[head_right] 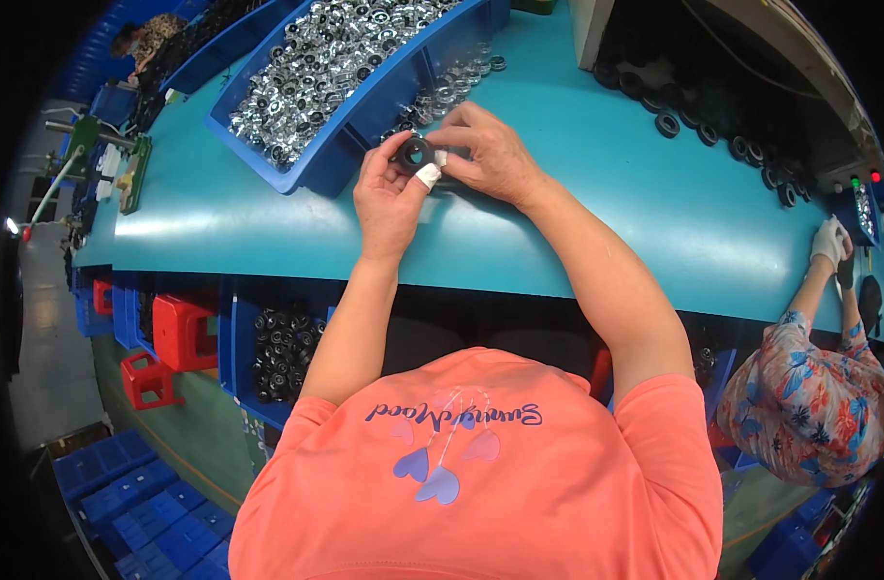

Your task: Assembling small hardware components manually at a factory workbench.

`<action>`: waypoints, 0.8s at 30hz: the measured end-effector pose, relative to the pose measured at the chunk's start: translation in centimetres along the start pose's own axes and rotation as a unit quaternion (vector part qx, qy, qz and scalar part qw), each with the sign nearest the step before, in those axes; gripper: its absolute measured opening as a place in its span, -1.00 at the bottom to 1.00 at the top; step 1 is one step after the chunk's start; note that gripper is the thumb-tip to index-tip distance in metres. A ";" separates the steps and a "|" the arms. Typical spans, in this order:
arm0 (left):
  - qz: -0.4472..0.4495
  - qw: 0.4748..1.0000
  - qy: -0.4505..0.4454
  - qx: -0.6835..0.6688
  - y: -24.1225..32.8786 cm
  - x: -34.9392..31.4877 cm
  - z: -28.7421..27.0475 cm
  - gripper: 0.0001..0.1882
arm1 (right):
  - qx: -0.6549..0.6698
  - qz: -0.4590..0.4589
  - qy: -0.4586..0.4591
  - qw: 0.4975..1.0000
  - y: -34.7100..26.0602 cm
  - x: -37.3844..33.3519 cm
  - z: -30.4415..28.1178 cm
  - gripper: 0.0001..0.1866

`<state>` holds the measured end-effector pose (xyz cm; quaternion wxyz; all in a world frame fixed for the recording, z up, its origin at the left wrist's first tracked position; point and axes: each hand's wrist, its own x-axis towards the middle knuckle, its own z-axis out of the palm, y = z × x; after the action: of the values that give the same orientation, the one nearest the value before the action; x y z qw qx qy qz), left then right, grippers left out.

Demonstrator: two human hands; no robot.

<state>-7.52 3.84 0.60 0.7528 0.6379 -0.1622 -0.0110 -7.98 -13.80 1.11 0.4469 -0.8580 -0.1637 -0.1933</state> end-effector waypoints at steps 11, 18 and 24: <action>-0.186 0.926 -0.066 -0.322 -0.8 0.7 -2.9 -0.53 | 0.091 0.047 0.019 0.995 -0.1 0.3 -0.2 -0.66; -0.214 0.914 -0.086 -0.333 -0.5 0.9 -2.8 -0.47 | 0.116 0.072 -0.018 0.990 0.0 0.1 -0.2 -0.66; -0.211 0.917 -0.099 -0.325 -0.6 1.0 -2.7 -0.46 | 0.112 0.062 -0.019 0.992 -0.1 0.1 -0.2 -0.68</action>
<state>-5.78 6.10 -0.12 0.8788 0.3734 -0.0845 -0.2849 -7.96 -13.88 1.29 0.5478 -0.8147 -0.1397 -0.1293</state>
